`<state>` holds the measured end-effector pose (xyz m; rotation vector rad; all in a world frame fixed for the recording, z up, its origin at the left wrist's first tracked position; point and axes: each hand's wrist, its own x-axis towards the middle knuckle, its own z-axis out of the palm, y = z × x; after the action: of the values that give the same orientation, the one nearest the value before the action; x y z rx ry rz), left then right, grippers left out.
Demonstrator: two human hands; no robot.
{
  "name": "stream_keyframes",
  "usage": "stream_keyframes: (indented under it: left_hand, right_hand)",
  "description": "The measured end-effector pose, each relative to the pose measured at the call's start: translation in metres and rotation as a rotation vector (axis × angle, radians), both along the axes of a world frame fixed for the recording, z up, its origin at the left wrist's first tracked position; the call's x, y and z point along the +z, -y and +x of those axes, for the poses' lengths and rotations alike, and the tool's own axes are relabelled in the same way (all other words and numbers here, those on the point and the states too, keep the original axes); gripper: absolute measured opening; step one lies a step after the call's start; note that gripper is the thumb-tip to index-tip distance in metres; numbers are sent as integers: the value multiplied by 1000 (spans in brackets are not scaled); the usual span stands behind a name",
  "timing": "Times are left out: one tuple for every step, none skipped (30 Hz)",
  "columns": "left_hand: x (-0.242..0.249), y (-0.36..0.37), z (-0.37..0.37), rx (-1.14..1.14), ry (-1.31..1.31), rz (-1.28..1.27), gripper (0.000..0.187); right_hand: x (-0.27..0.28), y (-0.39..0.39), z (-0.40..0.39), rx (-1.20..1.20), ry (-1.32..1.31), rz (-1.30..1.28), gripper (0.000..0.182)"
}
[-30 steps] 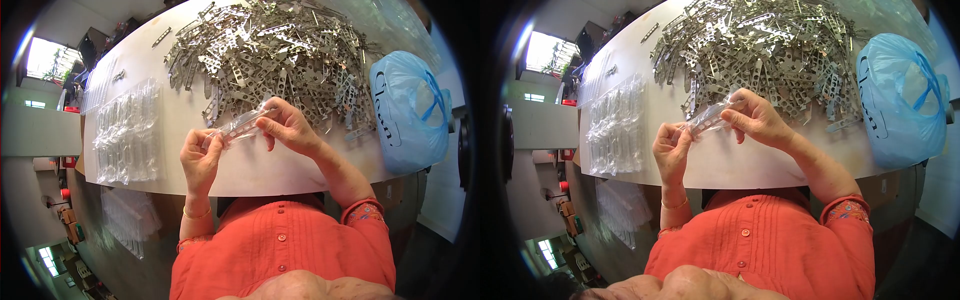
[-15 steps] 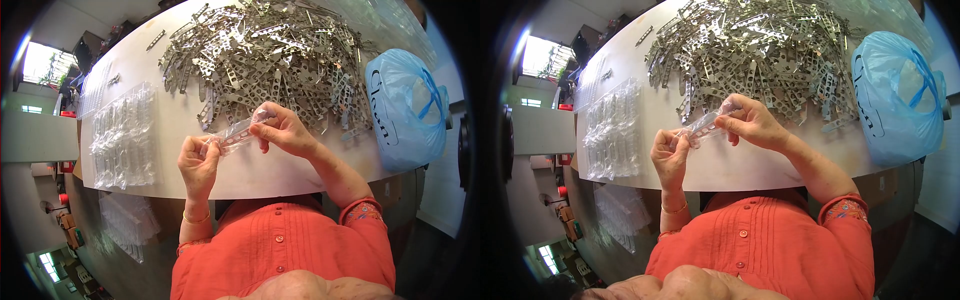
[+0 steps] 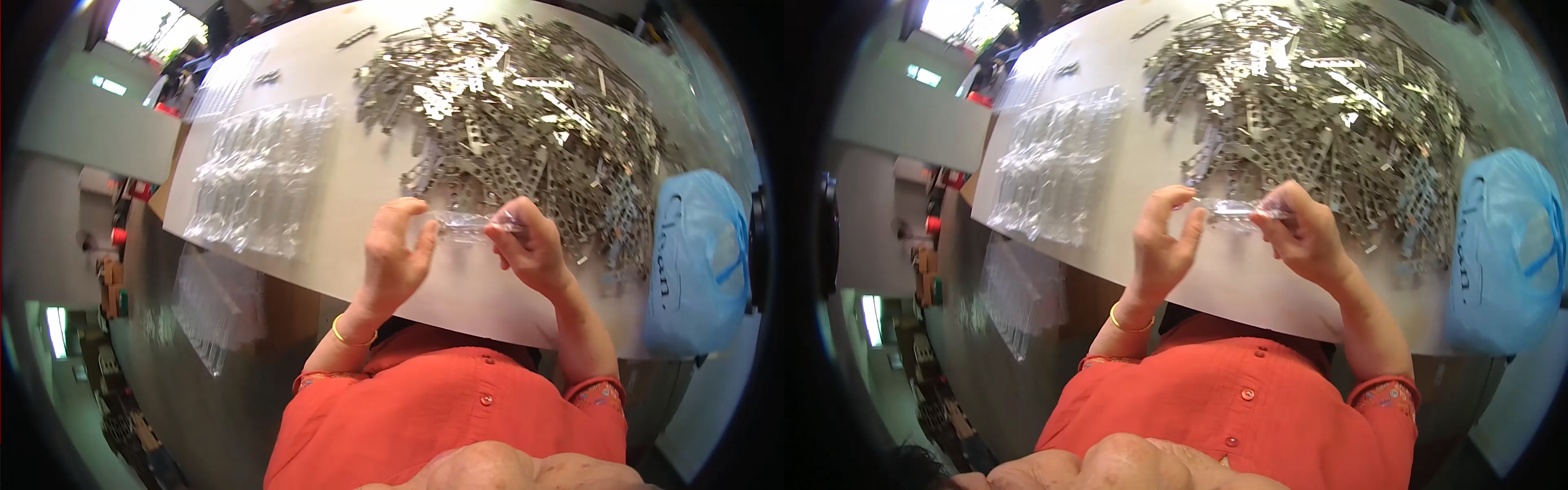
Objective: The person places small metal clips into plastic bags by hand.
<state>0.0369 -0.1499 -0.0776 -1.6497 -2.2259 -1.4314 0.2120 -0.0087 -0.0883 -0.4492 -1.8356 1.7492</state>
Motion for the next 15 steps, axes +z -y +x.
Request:
stream_keyframes:
  left_hand:
    - [6,-1,2,-21,-138,24,30]
    - [9,-1,6,-79,-128,27,29]
    - [10,-1,9,-118,-153,28,28]
    - [10,-1,11,-162,-177,20,27]
    - [9,0,13,-208,-198,13,25]
    - [9,2,13,-188,-202,16,25]
    - [8,3,13,-226,-191,-3,23]
    - [9,5,11,-267,-179,-23,21]
    - [12,7,10,-254,-185,-21,21]
    - [17,9,9,-289,-177,-44,18]
    - [20,11,8,-326,-168,-67,14]
    - [19,12,7,-319,-170,-66,14]
    - [16,14,5,-342,-182,-102,12]
    - [13,16,3,-365,-194,-138,11]
    - [11,17,2,-358,-196,-138,11]
  right_hand:
    - [1,1,0,-7,28,83,16]
    - [0,3,0,-18,56,166,16]
    - [0,4,-1,5,48,172,16]
    - [-1,5,-1,24,49,190,17]
    - [-1,6,-1,40,52,208,17]
    - [-2,7,-1,59,47,215,17]
    - [-2,7,-1,74,63,218,17]
    - [-2,7,-1,86,78,221,17]
    - [-2,8,-1,95,94,222,17]
    - [0,8,-1,114,109,231,17]
    - [-1,9,-2,122,105,234,17]
    - [-2,10,-2,142,88,254,17]
    - [-4,11,-3,163,70,274,16]
    - [-5,13,-4,189,44,255,15]
    - [-8,14,-4,195,41,257,15]
